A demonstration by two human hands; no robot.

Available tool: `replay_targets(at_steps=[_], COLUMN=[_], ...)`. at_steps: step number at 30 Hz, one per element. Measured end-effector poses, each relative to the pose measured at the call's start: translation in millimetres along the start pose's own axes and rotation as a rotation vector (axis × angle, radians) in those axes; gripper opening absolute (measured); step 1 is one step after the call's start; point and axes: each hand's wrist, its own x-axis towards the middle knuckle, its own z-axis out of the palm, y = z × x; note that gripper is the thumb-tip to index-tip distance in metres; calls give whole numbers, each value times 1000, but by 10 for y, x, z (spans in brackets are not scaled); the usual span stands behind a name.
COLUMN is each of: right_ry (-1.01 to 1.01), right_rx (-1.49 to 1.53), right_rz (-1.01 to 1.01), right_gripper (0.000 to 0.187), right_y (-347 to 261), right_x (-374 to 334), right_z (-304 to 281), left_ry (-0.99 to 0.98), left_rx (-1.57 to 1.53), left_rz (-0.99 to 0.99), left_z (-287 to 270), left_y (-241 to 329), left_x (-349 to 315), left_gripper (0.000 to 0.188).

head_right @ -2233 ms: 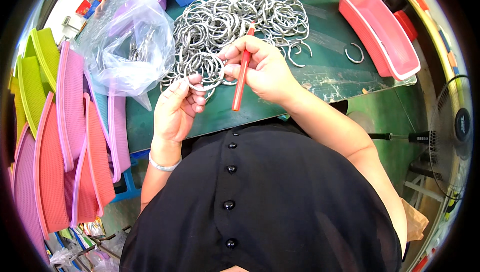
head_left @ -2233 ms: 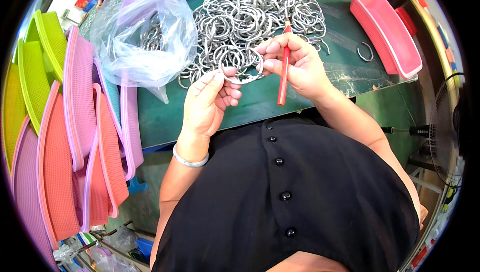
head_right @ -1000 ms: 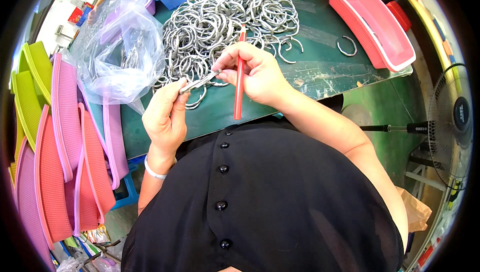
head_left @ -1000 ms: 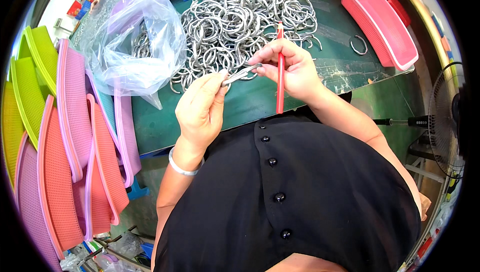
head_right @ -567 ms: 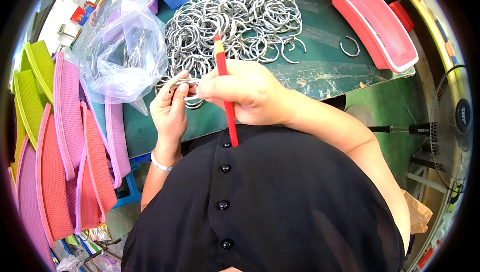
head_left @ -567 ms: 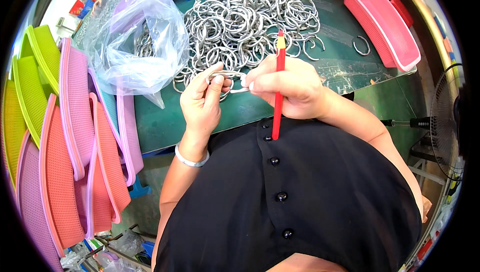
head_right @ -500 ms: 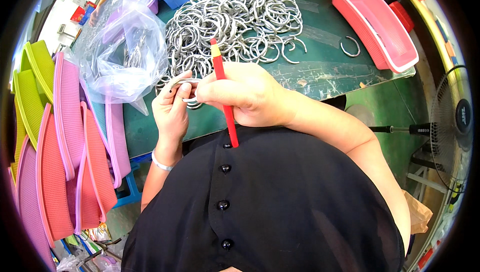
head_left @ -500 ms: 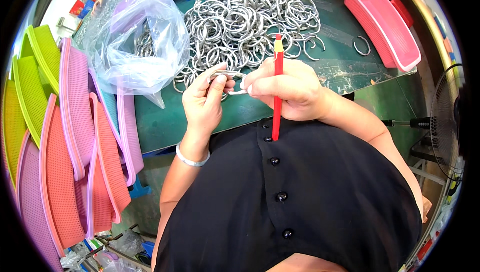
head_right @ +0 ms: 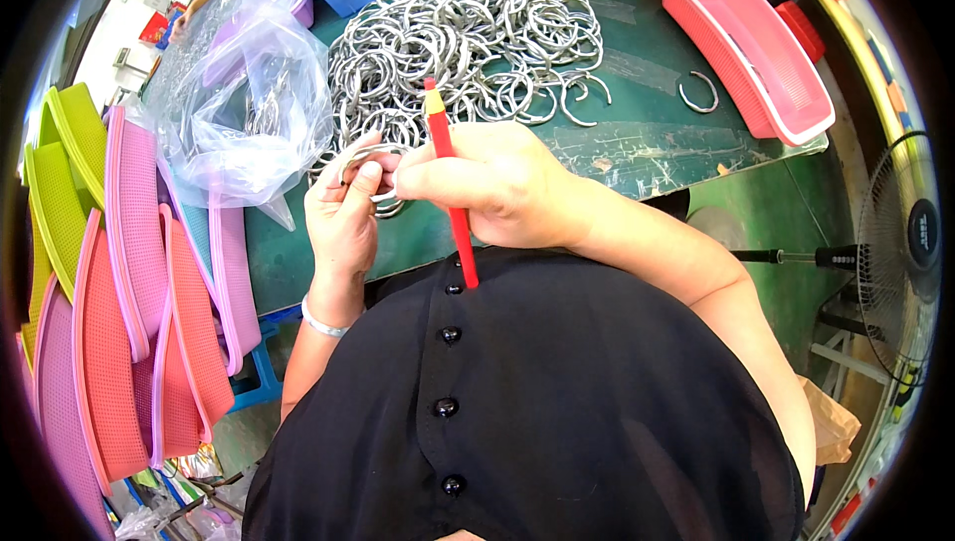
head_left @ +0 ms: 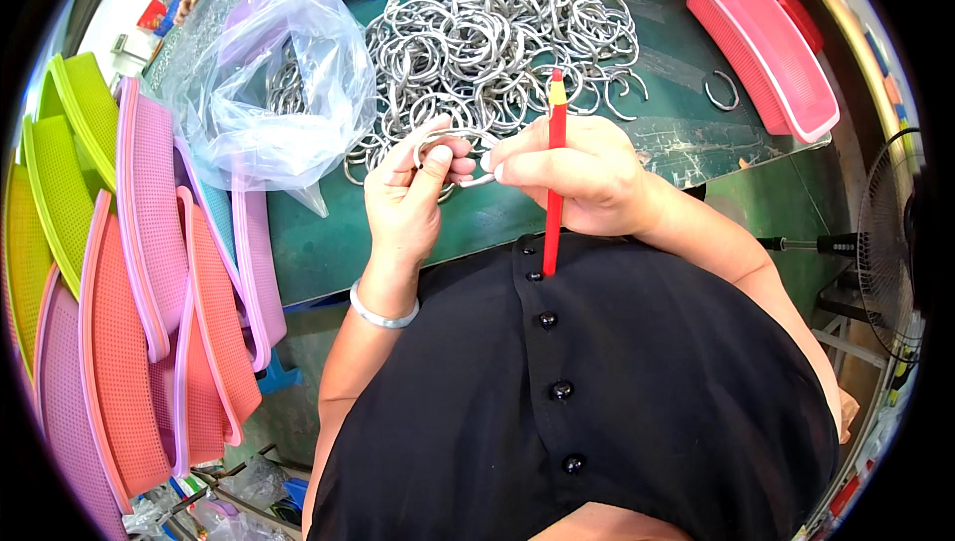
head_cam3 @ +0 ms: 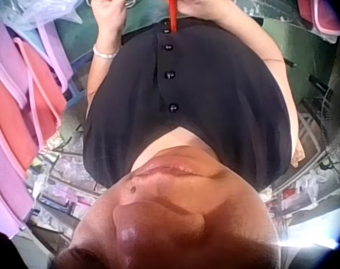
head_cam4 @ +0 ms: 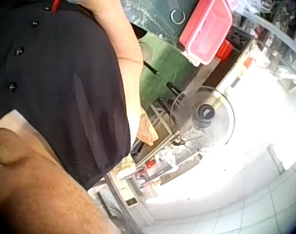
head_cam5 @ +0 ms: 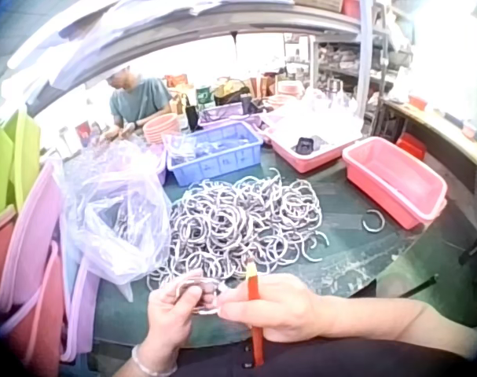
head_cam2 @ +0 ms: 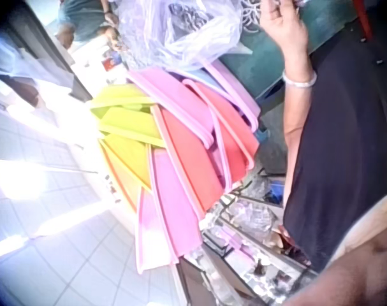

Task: The person picks up metal rings from a pile, uses a small red-handled tool to trim or adjust the joint on each ring, and places them back into a container.

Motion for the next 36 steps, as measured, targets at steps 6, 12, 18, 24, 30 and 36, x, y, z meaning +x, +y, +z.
replay_targets(at_steps=[6,12,18,24,30,36], right_ry=[-5,-22,-20,11,-128,-178], right_rx=[-9,-11,-23,49,5,-102], right_rz=[72,76,76,208,476,284], right_gripper=[24,25,27,22,18,15], right_y=[139,217,238,269,365,416], right_x=[-158,-243,-273,-294,-440,-376], right_z=[42,63,69,87,115,275], left_ry=[-7,-33,-37,-49,224,615], left_rx=[-25,62,174,606,343,691], left_rz=[123,178,239,416,287,456], left_z=[-44,-66,-60,-170,-283,-929], left_y=[5,-40,-42,25,410,946], left_x=[-1,-6,-2,87,281,783], left_gripper=[27,27,26,16,10,19])
